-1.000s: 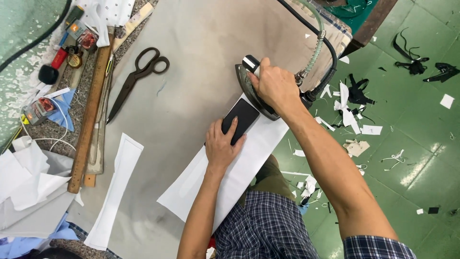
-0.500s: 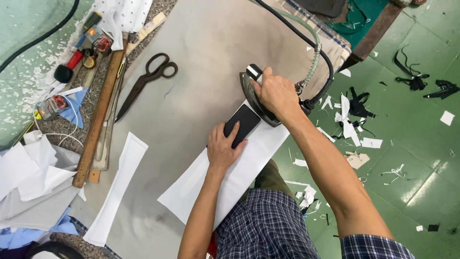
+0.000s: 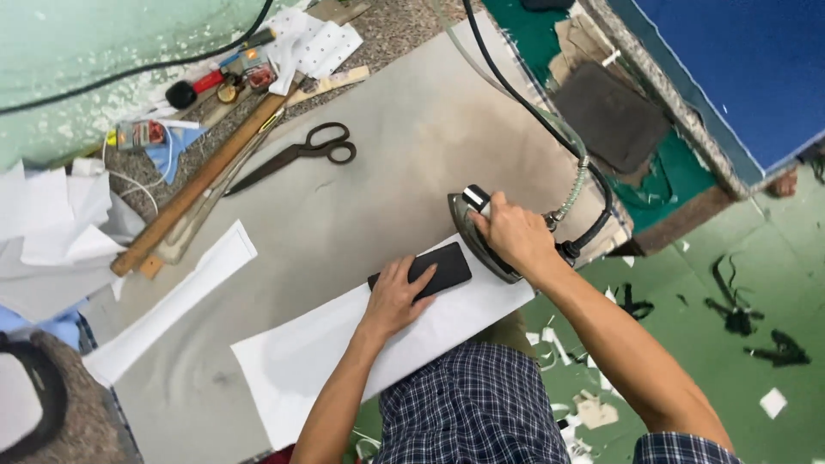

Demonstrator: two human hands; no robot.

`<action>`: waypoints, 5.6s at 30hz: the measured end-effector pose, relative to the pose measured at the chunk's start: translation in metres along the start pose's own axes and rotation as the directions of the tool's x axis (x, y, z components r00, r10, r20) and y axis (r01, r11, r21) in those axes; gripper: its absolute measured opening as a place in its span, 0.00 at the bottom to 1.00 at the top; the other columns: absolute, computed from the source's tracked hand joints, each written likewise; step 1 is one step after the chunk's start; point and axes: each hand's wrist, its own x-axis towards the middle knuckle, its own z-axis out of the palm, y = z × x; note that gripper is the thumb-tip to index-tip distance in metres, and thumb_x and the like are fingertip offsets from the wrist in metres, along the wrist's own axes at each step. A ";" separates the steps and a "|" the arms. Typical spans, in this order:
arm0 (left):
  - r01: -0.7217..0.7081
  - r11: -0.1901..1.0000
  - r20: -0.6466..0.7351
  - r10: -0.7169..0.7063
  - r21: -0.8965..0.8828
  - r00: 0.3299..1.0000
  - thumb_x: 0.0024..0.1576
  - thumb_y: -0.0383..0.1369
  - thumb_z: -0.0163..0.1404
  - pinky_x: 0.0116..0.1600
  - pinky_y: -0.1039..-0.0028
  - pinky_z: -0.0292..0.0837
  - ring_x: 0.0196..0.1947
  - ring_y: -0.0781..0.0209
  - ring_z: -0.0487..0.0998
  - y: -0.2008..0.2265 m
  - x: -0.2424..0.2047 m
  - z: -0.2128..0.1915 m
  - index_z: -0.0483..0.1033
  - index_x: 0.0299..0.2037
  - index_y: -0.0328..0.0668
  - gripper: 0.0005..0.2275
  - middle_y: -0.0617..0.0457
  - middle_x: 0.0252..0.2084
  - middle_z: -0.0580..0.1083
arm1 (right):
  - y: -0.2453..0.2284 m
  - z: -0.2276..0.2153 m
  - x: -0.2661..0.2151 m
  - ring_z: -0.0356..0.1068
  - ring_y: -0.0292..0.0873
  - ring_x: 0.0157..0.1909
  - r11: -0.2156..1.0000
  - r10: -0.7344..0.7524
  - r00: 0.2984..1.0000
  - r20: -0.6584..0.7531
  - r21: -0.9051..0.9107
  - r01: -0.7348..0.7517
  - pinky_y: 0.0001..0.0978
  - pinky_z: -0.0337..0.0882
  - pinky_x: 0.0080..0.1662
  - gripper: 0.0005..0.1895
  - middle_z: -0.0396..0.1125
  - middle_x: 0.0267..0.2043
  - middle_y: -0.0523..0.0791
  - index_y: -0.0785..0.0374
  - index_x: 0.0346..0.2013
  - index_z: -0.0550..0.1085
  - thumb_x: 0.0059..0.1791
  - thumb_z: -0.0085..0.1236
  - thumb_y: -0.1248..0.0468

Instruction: The person irons a long strip of white fabric on a work table using a steam iron and a black pressing block. They repeatedly move the iron back and forth over the fabric while holding it in place with the block, occasionally adjusting the fabric's position.

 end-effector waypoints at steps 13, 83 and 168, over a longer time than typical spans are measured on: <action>0.301 0.953 -0.079 -0.301 -0.009 0.950 0.57 0.44 0.54 0.78 0.56 0.40 0.76 0.53 0.52 0.137 0.118 0.051 0.71 0.64 0.61 0.23 0.48 0.73 0.61 | 0.124 -0.050 0.056 0.68 0.76 0.54 0.940 -0.320 0.936 -0.145 0.078 0.333 0.64 0.73 0.46 0.33 0.64 0.53 0.71 0.80 0.64 0.64 0.56 0.52 0.53; 0.995 0.071 -0.816 -0.577 -0.070 -0.016 0.50 0.50 0.65 0.48 0.62 0.62 0.49 0.48 0.69 -0.008 -0.302 -0.048 0.77 0.60 0.48 0.29 0.43 0.53 0.70 | -0.284 0.084 -0.049 0.78 0.60 0.40 0.414 -0.769 0.454 0.450 -0.191 0.890 0.51 0.77 0.42 0.25 0.75 0.34 0.58 0.62 0.46 0.68 0.55 0.44 0.41; 0.583 0.792 -0.162 -0.560 0.182 0.812 0.59 0.45 0.53 0.77 0.46 0.34 0.76 0.44 0.47 0.018 0.207 0.017 0.61 0.72 0.63 0.29 0.47 0.77 0.53 | 0.237 -0.100 0.014 0.78 0.55 0.52 0.989 -0.099 0.949 0.299 -0.079 0.128 0.50 0.76 0.50 0.32 0.76 0.51 0.53 0.52 0.60 0.66 0.51 0.47 0.36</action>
